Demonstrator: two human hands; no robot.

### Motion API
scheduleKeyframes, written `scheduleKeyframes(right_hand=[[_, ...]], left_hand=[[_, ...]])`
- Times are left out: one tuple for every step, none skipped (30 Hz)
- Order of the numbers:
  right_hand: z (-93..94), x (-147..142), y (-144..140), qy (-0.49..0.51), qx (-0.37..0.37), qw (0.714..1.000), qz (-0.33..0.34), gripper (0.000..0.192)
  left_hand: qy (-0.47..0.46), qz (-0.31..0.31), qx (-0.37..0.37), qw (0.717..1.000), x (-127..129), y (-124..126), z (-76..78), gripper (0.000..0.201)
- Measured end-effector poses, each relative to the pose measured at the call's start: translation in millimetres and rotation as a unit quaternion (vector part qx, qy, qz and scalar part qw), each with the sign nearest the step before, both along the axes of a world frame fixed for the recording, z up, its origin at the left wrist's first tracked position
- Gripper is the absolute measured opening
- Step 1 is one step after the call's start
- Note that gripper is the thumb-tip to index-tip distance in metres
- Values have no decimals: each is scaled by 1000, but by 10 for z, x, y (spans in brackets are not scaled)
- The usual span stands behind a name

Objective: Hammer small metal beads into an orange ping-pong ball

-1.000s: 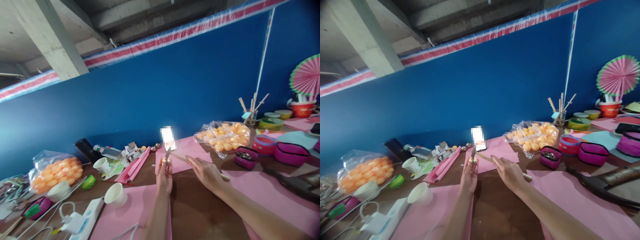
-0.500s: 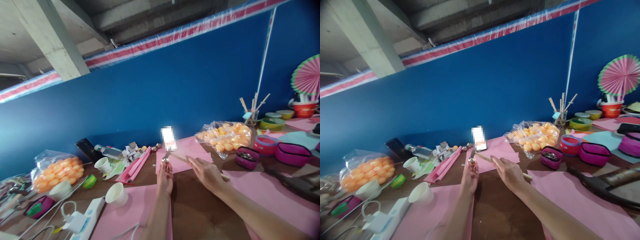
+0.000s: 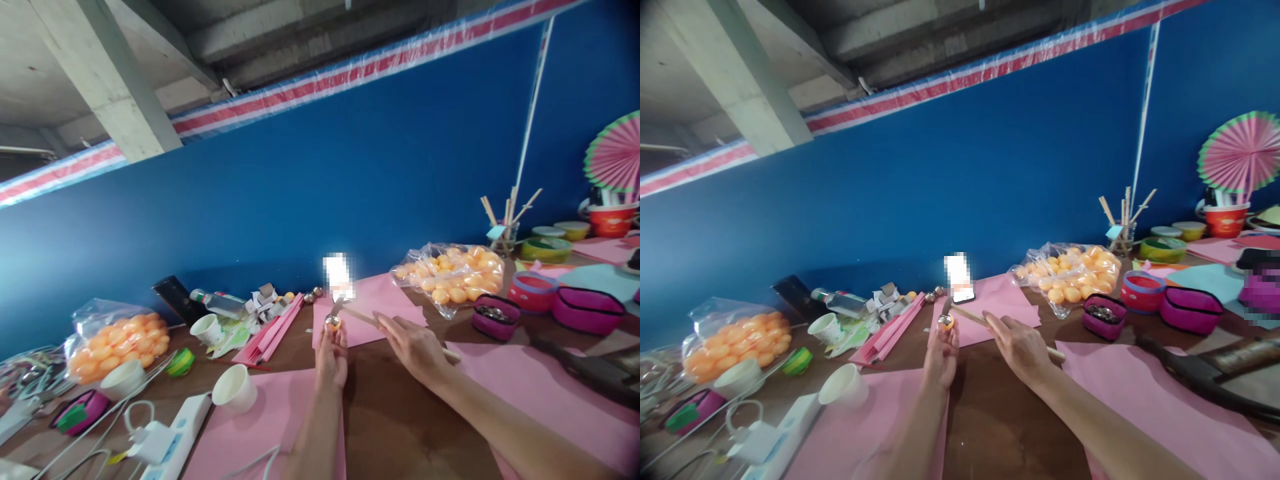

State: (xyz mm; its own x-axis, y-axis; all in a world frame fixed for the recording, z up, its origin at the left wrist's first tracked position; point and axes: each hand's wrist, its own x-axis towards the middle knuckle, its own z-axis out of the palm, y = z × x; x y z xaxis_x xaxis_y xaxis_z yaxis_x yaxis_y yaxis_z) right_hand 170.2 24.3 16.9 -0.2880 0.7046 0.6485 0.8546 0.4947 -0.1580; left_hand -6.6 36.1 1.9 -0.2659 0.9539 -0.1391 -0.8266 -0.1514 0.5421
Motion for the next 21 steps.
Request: scheduleKeyframes(right_hand=[[-1,-1,1,-2,-2,1000,-1,34],[-2,-1,1,-6,-5,1000,-3,34],[-2,-2,0,-11,-6,1000,-4,33],[-1,-2,-2,-13,-6,1000,-5,33],[1,-3,-4,-12,-6,1000,-5,33],[2,-3,-7,-9,-5,1000,-3,33],[3,-3,-10,-5,-5,1000,0,33],[3,-4,-12,-4,-6,1000,2,34],[1,-6,-13,-7,-7,1000,2,34],[-2,-8,-13,-14,-10,1000,0,33],[-6,-11,-12,-22,-12,1000,-2,33],[-11,-13,-10,-28,-14,1000,-4,33],[-15,-15,-7,-30,-14,999,-6,32],[-18,-16,-5,-26,-15,1000,-6,33],[-20,-16,-3,-18,-14,1000,-6,33],[-20,-15,-1,-9,-14,1000,-6,33],[-19,-14,0,-3,-14,1000,-7,33],[-16,-14,0,-2,-16,1000,-7,33],[-13,-13,0,-5,-18,1000,-8,33],[-8,-11,-1,-10,-21,1000,-8,32],[-3,-10,-2,-14,-24,1000,-8,32]], left_hand=[[0,-2,3,1000,0,-1,3,9],[1,-6,4,1000,0,-2,6,9],[2,-11,4,1000,0,-4,9,9],[2,-15,4,1000,-1,-4,10,9],[1,-16,2,1000,-2,-5,11,9],[0,-15,0,1000,-3,-5,11,9],[-3,-13,-2,1000,-6,-4,10,9],[-6,-11,-3,1000,-8,-2,7,9],[-8,-9,-5,1000,-10,0,3,9],[-8,-7,-9,1000,-12,1,-1,9],[-8,-5,-12,1000,-12,2,-5,9],[-8,-4,-15,1000,-12,3,-9,9],[-7,-5,-16,1000,-11,3,-11,9],[-7,-7,-16,1000,-9,3,-12,9],[-8,-8,-14,1000,-7,2,-12,10],[-10,-11,-12,1000,-5,1,-10,11],[-11,-13,-11,1000,-5,0,-8,11],[-11,-14,-12,1000,-5,0,-7,12],[-10,-16,-15,1000,-7,0,-7,12],[-10,-18,-19,1000,-9,2,-8,12],[-10,-20,-22,1000,-11,4,-11,12]])
